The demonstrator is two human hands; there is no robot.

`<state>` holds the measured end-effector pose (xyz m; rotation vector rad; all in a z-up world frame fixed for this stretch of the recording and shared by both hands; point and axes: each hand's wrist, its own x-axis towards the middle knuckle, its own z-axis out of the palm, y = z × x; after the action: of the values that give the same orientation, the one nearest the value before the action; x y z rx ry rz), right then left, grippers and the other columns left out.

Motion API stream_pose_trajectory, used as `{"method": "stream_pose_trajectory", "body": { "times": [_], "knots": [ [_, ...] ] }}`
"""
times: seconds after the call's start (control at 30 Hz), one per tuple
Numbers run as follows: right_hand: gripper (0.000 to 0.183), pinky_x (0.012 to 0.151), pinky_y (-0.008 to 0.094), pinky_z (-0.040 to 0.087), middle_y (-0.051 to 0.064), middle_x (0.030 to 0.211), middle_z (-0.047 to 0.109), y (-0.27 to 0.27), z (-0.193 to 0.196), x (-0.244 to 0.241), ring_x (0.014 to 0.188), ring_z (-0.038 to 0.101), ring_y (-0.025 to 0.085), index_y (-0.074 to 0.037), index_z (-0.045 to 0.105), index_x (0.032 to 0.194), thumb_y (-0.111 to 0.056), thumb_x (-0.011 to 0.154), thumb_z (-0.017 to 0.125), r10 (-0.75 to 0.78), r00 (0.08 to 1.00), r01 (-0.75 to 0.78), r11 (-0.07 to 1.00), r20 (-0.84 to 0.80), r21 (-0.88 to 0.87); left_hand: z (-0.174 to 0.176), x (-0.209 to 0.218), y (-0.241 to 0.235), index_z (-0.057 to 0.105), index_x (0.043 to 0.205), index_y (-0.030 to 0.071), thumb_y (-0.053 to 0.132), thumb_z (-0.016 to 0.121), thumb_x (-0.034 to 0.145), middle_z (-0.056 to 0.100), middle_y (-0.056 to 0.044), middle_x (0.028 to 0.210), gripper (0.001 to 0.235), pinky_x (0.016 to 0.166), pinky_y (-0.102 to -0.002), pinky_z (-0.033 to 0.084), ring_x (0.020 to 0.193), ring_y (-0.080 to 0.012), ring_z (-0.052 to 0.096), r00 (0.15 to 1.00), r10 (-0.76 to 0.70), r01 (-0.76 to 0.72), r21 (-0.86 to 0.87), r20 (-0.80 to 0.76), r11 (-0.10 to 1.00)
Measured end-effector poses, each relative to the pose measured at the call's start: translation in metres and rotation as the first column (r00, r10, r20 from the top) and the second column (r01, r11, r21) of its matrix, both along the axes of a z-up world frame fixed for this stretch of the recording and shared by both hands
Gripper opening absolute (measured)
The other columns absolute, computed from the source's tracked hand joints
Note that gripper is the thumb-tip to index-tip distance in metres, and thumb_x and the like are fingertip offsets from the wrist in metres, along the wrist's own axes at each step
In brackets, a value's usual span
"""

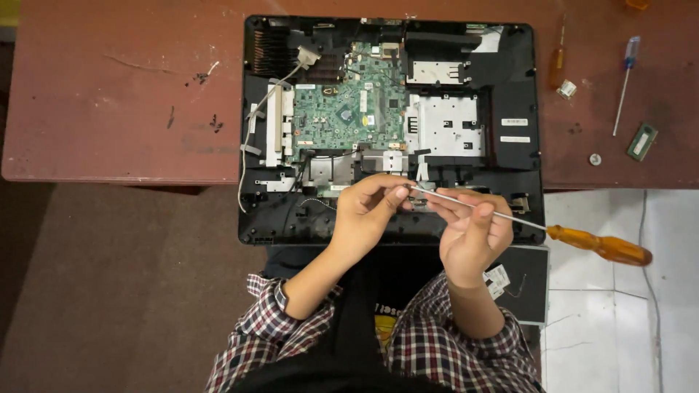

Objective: The person works on a disassembled electronic device resting on their lap, using a screwdriver to remove screws and detach internal components. They handle a small circuit board and various connectors, manipulating them with their hands and tools.

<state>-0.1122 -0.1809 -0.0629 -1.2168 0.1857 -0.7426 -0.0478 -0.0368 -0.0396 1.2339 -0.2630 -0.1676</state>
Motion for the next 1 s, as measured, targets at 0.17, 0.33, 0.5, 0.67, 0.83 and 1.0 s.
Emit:
{"method": "stream_pose_trajectory", "body": {
  "times": [0.17, 0.33, 0.5, 0.67, 0.83, 1.0],
  "knots": [
    [0.04, 0.073, 0.051, 0.068, 0.036, 0.094, 0.067, -0.013, -0.012, -0.001, 0.085, 0.076, 0.045, 0.002, 0.048, 0.1, -0.037, 0.109, 0.045, 0.0, 1.0, 0.001, 1.0, 0.03, -0.013, 0.011, 0.004, 0.013, 0.079, 0.094, 0.008, 0.005, 0.075, 0.091, 0.073, -0.004, 0.075, 0.005, 0.062, -0.026, 0.056, 0.067, -0.0169, 0.071, 0.97, 0.086, -0.122, 0.151, 0.228, 0.981],
    [0.04, 0.073, 0.054, 0.067, 0.037, 0.092, 0.065, -0.016, -0.019, 0.0, 0.084, 0.075, 0.048, 0.003, 0.046, 0.1, -0.036, 0.11, 0.042, 0.01, 0.996, -0.005, 0.998, 0.085, -0.064, 0.015, 0.007, 0.016, 0.077, 0.092, 0.007, 0.002, 0.075, 0.089, 0.072, -0.006, 0.077, 0.005, 0.061, -0.028, 0.055, 0.065, -0.0184, 0.067, 0.926, 0.106, -0.171, 0.152, 0.362, 0.973],
    [0.042, 0.071, 0.057, 0.066, 0.038, 0.089, 0.066, -0.008, -0.013, 0.0, 0.082, 0.075, 0.05, 0.005, 0.05, 0.096, -0.034, 0.109, 0.047, 0.073, 0.992, -0.06, 0.991, 0.105, -0.123, 0.017, 0.007, 0.019, 0.078, 0.093, 0.007, 0.0, 0.08, 0.084, 0.077, -0.006, 0.087, 0.011, 0.072, -0.031, 0.062, 0.078, -0.0237, 0.075, 0.839, 0.118, -0.308, 0.285, 0.532, 0.908],
    [0.041, 0.071, 0.058, 0.065, 0.038, 0.09, 0.065, -0.007, -0.006, -0.002, 0.081, 0.075, 0.051, 0.006, 0.049, 0.097, -0.032, 0.111, 0.043, 0.09, 0.989, -0.069, 0.983, 0.118, -0.17, 0.018, 0.008, 0.021, 0.077, 0.091, 0.005, -0.006, 0.077, 0.083, 0.077, -0.009, 0.086, 0.014, 0.071, -0.036, 0.062, 0.077, -0.0305, 0.075, 0.798, 0.123, -0.311, 0.229, 0.59, 0.923],
    [0.04, 0.07, 0.059, 0.066, 0.037, 0.089, 0.065, -0.008, -0.002, -0.002, 0.08, 0.074, 0.051, 0.006, 0.048, 0.098, -0.03, 0.111, 0.042, 0.091, 0.986, -0.062, 0.977, 0.137, -0.202, 0.015, 0.007, 0.024, 0.078, 0.091, 0.006, -0.005, 0.079, 0.082, 0.078, -0.009, 0.088, 0.014, 0.072, -0.037, 0.063, 0.079, -0.0302, 0.076, 0.761, 0.134, -0.352, 0.23, 0.635, 0.907],
    [0.041, 0.069, 0.056, 0.066, 0.035, 0.089, 0.066, -0.008, 0.001, 0.002, 0.081, 0.075, 0.049, 0.007, 0.05, 0.097, -0.032, 0.11, 0.044, 0.141, 0.988, -0.12, 0.96, 0.067, -0.252, 0.013, 0.008, 0.032, 0.078, 0.093, 0.005, -0.003, 0.079, 0.083, 0.077, -0.009, 0.09, 0.013, 0.075, -0.034, 0.063, 0.079, -0.0275, 0.075, 0.703, 0.116, -0.414, 0.271, 0.702, 0.869]
  ]
}}
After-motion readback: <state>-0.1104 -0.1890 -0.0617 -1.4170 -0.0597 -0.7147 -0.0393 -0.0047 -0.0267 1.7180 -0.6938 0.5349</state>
